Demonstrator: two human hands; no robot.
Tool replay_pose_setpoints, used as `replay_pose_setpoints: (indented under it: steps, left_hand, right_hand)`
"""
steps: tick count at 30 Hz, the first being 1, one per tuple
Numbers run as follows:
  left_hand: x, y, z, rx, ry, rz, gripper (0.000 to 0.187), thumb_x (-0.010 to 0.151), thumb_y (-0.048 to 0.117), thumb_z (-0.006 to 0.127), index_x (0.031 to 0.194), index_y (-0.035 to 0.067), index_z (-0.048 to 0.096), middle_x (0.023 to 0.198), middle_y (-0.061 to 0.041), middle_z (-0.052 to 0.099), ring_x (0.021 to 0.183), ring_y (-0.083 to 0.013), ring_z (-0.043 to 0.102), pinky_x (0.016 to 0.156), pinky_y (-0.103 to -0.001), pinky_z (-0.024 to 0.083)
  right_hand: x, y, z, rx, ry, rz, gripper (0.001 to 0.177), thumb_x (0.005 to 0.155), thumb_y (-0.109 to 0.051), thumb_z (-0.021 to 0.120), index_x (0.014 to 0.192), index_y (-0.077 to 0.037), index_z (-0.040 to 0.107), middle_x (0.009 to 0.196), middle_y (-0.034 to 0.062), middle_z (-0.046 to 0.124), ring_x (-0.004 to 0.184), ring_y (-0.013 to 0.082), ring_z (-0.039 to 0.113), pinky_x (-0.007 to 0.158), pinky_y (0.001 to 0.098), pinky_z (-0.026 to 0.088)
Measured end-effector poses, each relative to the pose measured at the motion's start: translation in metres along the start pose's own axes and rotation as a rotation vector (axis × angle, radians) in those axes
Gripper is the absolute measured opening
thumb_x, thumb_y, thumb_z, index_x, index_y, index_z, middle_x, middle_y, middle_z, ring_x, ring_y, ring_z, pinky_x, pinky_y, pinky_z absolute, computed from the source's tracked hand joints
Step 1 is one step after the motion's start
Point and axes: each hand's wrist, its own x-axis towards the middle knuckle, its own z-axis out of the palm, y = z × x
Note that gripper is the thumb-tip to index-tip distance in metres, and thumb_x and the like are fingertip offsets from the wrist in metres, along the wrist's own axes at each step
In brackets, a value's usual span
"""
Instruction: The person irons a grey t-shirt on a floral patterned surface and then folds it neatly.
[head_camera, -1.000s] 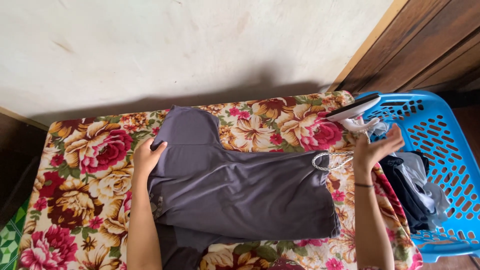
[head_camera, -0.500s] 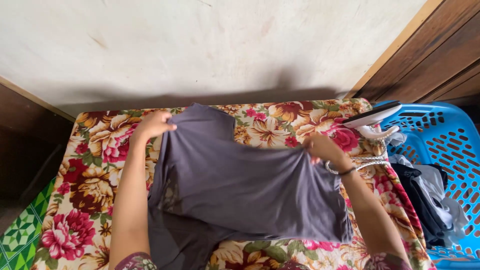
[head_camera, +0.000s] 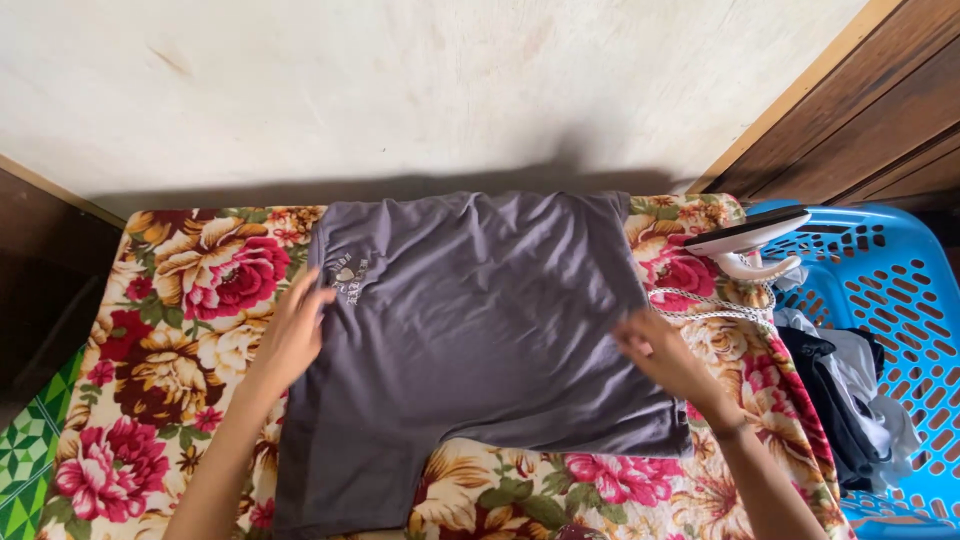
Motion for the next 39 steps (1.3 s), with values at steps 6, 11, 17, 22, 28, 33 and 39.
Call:
replay_pose_setpoints:
  steps: [6, 11, 17, 22, 28, 33, 39]
  left_hand:
    - [-0.113, 0.035, -0.037, 0.066, -0.407, -0.286, 0.022, 0.094, 0.016, 0.057, 0.112, 0.011, 0.069, 0.158, -0.013, 0.043, 0.145, -0.0319, 0.041, 0.123, -0.046, 0.038]
    - [-0.151, 0.052, -0.052, 0.026, -0.311, 0.08, 0.056, 0.064, 0.01, 0.068, 0.12, 0.019, 0.065, 0.153, -0.002, 0.05, 0.143, -0.0282, 0.044, 0.114, -0.044, 0.039]
    - [-0.15, 0.061, -0.046, -0.108, -0.209, 0.04, 0.022, 0.083, 0.023, 0.073, 0.102, 0.013, 0.071, 0.133, 0.001, 0.066, 0.124, -0.0212, 0.063, 0.097, -0.035, 0.051]
    - [-0.16, 0.039, -0.042, -0.42, -0.46, -0.243, 0.048, 0.06, -0.015, 0.052, 0.092, 0.012, 0.075, 0.147, 0.002, 0.061, 0.131, -0.0238, 0.06, 0.104, -0.032, 0.051]
    - [-0.177, 0.036, -0.042, -0.322, -0.301, -0.031, 0.026, 0.07, -0.003, 0.069, 0.091, 0.011, 0.076, 0.14, -0.004, 0.063, 0.138, -0.0307, 0.053, 0.111, -0.039, 0.047]
    - [-0.13, 0.041, -0.081, -0.429, -0.529, -0.539, 0.031, 0.082, 0.008, 0.064, 0.105, 0.016, 0.084, 0.139, 0.0, 0.073, 0.045, -0.0082, 0.055, 0.062, -0.019, 0.062]
    - [0.007, -0.038, -0.063, -1.618, 0.19, -0.663, 0.034, 0.11, 0.042, 0.052, 0.092, 0.014, 0.059, 0.082, 0.001, 0.052, 0.072, -0.0106, 0.052, 0.064, -0.029, 0.051]
  right_hand:
    - [-0.082, -0.072, -0.04, 0.006, -0.313, 0.233, 0.038, 0.071, -0.056, 0.085, 0.07, -0.021, 0.07, 0.073, -0.0078, 0.066, 0.077, 0.0116, 0.054, 0.069, 0.0302, 0.046]
    - [-0.115, -0.065, -0.019, -0.234, -0.383, 0.208, 0.042, 0.063, -0.039, 0.095, 0.096, -0.028, 0.071, 0.108, -0.0079, 0.059, 0.111, 0.0168, 0.05, 0.099, 0.0405, 0.045]
    - [-0.066, -0.111, -0.066, -0.189, -0.104, -0.02, 0.017, 0.066, -0.003, 0.076, 0.073, -0.013, 0.065, 0.086, -0.007, 0.073, 0.097, 0.0156, 0.07, 0.1, 0.0375, 0.056]
    - [-0.08, -0.081, -0.086, -0.15, -0.034, 0.114, 0.018, 0.066, 0.001, 0.074, 0.071, -0.015, 0.069, 0.087, -0.0068, 0.079, 0.068, 0.0112, 0.07, 0.058, 0.0262, 0.058]
    - [-0.096, -0.064, -0.089, 0.101, -0.041, 0.339, 0.02, 0.063, 0.008, 0.071, 0.072, -0.009, 0.078, 0.075, -0.0023, 0.079, 0.072, 0.0135, 0.075, 0.07, 0.0253, 0.059]
    - [-0.091, -0.041, -0.116, 0.453, -0.167, 0.34, 0.02, 0.065, 0.015, 0.07, 0.071, -0.003, 0.077, 0.104, 0.0074, 0.086, 0.127, 0.0237, 0.069, 0.087, 0.0367, 0.059]
    - [0.04, -0.03, -0.102, 1.373, 0.465, 0.269, 0.016, 0.1, -0.025, 0.057, 0.102, -0.011, 0.064, 0.097, 0.0026, 0.06, 0.083, 0.0134, 0.057, 0.081, 0.0307, 0.047]
